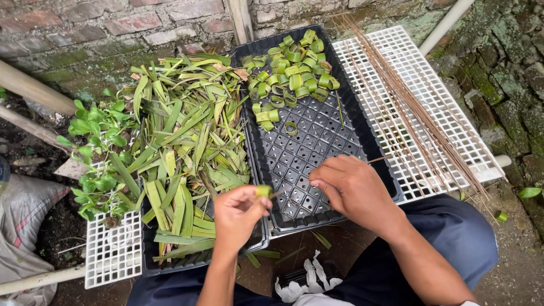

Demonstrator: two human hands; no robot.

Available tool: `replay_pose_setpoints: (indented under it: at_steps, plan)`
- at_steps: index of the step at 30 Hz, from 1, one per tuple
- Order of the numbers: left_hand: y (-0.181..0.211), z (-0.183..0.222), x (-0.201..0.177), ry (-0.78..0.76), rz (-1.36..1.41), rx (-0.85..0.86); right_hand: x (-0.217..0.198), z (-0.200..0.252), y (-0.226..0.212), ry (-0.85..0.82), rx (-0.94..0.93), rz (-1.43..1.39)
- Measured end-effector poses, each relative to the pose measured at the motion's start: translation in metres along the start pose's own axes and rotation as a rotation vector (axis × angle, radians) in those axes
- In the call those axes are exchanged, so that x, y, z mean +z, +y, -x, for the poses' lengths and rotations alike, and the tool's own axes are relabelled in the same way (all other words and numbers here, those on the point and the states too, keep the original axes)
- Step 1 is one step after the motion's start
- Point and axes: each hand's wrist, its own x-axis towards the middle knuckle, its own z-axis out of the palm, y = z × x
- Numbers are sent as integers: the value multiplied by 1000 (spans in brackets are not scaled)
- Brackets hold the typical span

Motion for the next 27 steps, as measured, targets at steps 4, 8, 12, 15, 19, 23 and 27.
replay_pose_setpoints:
  at_steps: [4, 8, 12, 15, 19, 23, 27]
  plan:
    - [-2, -15, 5, 401, -807, 482, 15, 9, 6, -51, 47, 181]
    - [2, -19, 0, 322, -662, 194, -4, 7, 9, -117, 139, 105]
    - [17, -37, 4, -2, -765, 22, -23, 0, 11, -266, 269, 81]
    - [11, -67, 11, -170, -828, -35, -37, -6, 6, -267, 320, 48]
    - [29, -130, 23, -85, -891, 82, -38, -7, 11, -280, 361, 58]
    - [52, -129, 11, -127, -849, 73, -35, -5, 20, -339, 402, 61]
    - [53, -111, -44, -24, -871, 104, -24, -4, 21, -463, 393, 149]
